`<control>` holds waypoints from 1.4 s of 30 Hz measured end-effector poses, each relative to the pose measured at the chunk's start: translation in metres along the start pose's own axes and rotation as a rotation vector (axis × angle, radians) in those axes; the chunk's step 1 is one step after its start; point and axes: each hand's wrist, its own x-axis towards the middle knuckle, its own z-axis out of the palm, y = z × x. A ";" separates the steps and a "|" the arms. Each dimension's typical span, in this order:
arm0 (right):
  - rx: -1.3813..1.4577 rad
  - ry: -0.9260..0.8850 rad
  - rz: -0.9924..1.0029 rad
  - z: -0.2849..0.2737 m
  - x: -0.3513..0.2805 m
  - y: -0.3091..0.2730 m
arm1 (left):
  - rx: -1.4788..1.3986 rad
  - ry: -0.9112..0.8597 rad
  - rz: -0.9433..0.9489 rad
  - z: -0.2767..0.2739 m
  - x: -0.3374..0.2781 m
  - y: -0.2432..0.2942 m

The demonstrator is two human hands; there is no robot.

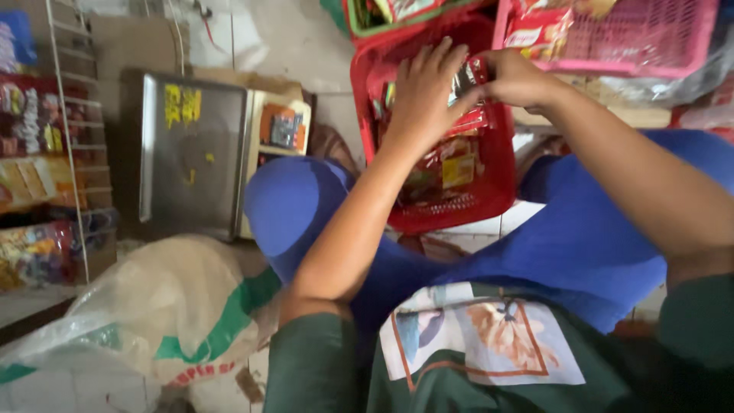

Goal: The person sorts small packets of seasoning from a larger pile into a red plastic basket by hand.

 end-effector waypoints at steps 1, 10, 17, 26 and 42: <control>0.122 0.025 -0.016 -0.008 -0.006 -0.010 | 0.015 -0.015 0.028 -0.010 0.001 0.011; 0.723 0.130 -0.093 -0.018 -0.023 -0.021 | -0.034 -0.082 0.091 -0.064 0.008 0.060; 0.800 0.090 0.061 -0.034 -0.044 -0.044 | -0.238 -0.119 0.092 -0.057 0.017 0.061; 0.606 0.135 -0.193 -0.061 -0.070 -0.085 | -1.581 0.020 -0.417 -0.008 0.010 0.029; 0.714 0.256 -0.312 -0.041 -0.056 -0.076 | -1.964 0.144 -0.565 -0.001 0.008 0.022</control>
